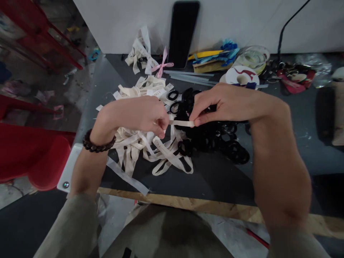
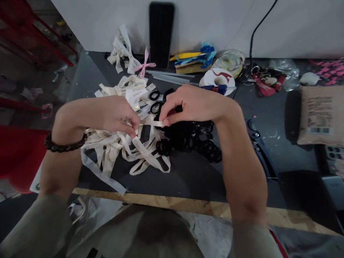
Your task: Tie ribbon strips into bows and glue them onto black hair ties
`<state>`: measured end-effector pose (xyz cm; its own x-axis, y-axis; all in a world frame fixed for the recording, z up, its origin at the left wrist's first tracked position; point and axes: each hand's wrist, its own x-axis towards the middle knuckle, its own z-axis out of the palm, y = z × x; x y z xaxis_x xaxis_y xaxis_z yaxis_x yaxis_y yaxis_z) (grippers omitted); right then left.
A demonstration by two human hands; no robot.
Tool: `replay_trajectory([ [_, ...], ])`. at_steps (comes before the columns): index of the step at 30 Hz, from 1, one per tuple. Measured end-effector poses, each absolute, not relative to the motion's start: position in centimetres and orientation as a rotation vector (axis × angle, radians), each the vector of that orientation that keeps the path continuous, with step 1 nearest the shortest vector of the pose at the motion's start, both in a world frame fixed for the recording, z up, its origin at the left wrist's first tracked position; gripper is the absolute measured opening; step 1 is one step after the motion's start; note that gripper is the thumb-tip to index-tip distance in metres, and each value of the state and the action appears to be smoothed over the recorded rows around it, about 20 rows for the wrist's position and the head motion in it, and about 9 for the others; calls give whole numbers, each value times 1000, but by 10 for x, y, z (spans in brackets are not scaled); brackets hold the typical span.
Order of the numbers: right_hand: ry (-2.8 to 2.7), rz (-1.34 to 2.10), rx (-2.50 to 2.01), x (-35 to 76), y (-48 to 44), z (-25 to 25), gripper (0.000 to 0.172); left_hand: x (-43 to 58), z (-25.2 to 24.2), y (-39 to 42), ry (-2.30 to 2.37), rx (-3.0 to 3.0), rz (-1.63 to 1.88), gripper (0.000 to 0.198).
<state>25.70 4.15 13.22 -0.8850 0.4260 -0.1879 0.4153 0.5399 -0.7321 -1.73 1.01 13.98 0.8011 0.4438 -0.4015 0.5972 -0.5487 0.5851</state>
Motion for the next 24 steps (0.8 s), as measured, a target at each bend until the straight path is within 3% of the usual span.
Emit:
replay_trajectory([
  [9,-2336,1620,-178,252,47,111,22,-19,143,14,618,2161,-143,22],
  [16,-2504,1620,-13,248,48,108,62,-14,152,4,581,2141,-256,21],
  [24,-2602,1536,0,243,43,105,84,-22,164,5,553,2162,-296,25],
])
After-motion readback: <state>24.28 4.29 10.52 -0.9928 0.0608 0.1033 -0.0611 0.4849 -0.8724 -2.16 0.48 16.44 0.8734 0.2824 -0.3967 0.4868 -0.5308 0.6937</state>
